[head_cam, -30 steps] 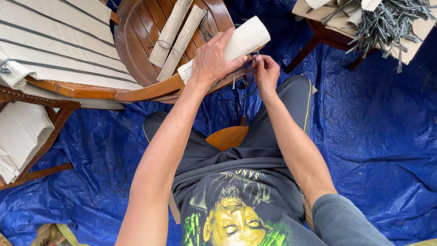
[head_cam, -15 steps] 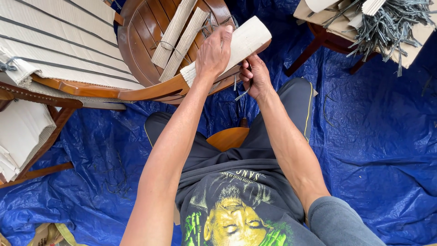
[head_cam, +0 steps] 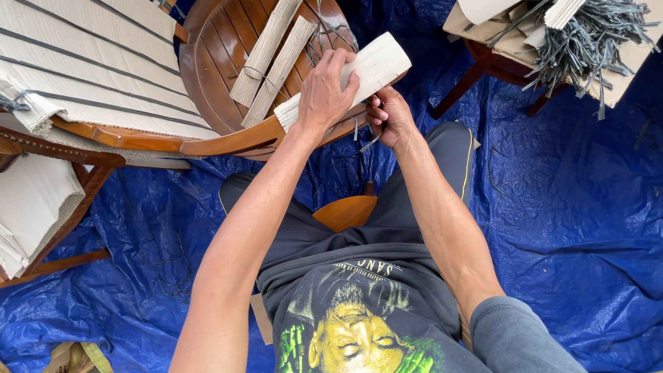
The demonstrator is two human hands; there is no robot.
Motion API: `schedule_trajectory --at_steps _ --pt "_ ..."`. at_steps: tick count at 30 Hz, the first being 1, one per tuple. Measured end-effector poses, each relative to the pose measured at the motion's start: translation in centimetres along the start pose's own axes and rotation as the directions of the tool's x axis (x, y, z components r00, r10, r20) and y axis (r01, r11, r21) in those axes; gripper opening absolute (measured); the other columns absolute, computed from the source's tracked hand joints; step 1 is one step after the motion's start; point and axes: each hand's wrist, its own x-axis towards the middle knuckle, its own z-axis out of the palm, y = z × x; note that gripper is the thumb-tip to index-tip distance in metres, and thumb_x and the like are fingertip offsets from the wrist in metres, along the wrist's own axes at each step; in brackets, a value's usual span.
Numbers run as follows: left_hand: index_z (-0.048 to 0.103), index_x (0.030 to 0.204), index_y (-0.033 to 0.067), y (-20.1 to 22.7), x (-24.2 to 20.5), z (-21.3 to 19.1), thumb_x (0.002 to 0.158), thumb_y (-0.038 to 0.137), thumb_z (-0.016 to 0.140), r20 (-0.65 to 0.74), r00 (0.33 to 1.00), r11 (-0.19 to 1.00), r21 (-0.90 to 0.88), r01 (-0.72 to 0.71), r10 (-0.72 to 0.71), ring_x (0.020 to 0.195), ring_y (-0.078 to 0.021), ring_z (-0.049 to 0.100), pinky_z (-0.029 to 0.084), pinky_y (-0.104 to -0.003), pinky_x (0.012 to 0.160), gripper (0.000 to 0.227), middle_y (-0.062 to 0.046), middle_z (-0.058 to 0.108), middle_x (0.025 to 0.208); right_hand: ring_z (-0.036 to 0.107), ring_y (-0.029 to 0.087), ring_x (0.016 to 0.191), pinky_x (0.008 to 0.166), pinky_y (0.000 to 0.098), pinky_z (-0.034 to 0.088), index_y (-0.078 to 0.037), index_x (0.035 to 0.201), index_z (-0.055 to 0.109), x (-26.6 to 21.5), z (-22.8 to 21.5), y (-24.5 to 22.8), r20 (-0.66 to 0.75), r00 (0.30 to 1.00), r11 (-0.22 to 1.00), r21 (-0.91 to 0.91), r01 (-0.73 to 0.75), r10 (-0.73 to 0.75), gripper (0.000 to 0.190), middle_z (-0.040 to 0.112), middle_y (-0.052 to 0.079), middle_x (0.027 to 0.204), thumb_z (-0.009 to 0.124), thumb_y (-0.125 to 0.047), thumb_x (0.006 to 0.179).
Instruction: The person wraps individual wooden chair slats with cardboard strips and secures them using wire ties, then places the padded chair into a larger assembly.
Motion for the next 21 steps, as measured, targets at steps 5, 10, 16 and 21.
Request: schedule_trajectory --at_steps 5,10,16,21 --pt "0.064 0.097 0.0047 -1.4 2.4 2.2 0.102 0.021 0.061 0.072 0.983 0.982 0.093 0.164 -0.171 0.085 -0.0307 0.07 0.052 -0.047 0.077 0.017 -0.013 0.067 0.096 0.038 0.003 0.042 0.04 0.0202 0.03 -0.011 0.094 0.053 0.0 -0.4 0.2 0.037 0.999 0.999 0.034 -0.006 0.005 0.013 0.055 -0.002 0.066 0.049 -0.009 0.106" --pt "0.067 0.083 0.0071 -1.5 3.9 3.7 0.099 0.031 0.064 -0.027 0.945 0.931 0.167 0.325 -0.325 0.082 -0.0273 0.069 0.052 -0.046 0.074 0.029 -0.011 0.069 0.088 0.038 0.002 0.042 0.039 0.019 0.03 -0.012 0.095 0.052 -0.5 0.1 -0.2 0.054 0.998 0.999 0.046 -0.012 0.01 0.015 0.056 -0.002 0.066 0.048 -0.013 0.109" --pt "0.071 0.096 0.0055 -3.1 4.3 4.8 0.086 0.04 0.065 -0.018 0.854 0.849 0.092 0.52 -0.52 0.086 -0.0268 0.072 0.053 -0.045 0.075 0.037 -0.011 0.072 0.093 0.039 0.001 0.043 0.039 0.0173 0.03 -0.01 0.097 0.053 -0.5 -0.4 -0.3 0.073 0.996 0.995 0.078 -0.057 0.052 0.015 0.058 -0.001 0.069 0.048 -0.014 0.11" --pt "0.081 0.099 0.0111 -2.2 5.5 4.1 0.097 0.055 0.051 0.299 0.637 0.703 0.251 0.666 -0.71 0.101 -0.0277 0.073 0.052 -0.044 0.094 0.053 -0.011 0.078 0.102 0.039 0.001 0.043 0.04 0.0175 0.031 -0.009 0.097 0.053 -0.4 -0.9 -0.3 0.109 0.992 0.995 0.071 -0.073 0.065 0.015 0.059 -0.001 0.07 0.047 -0.015 0.11"
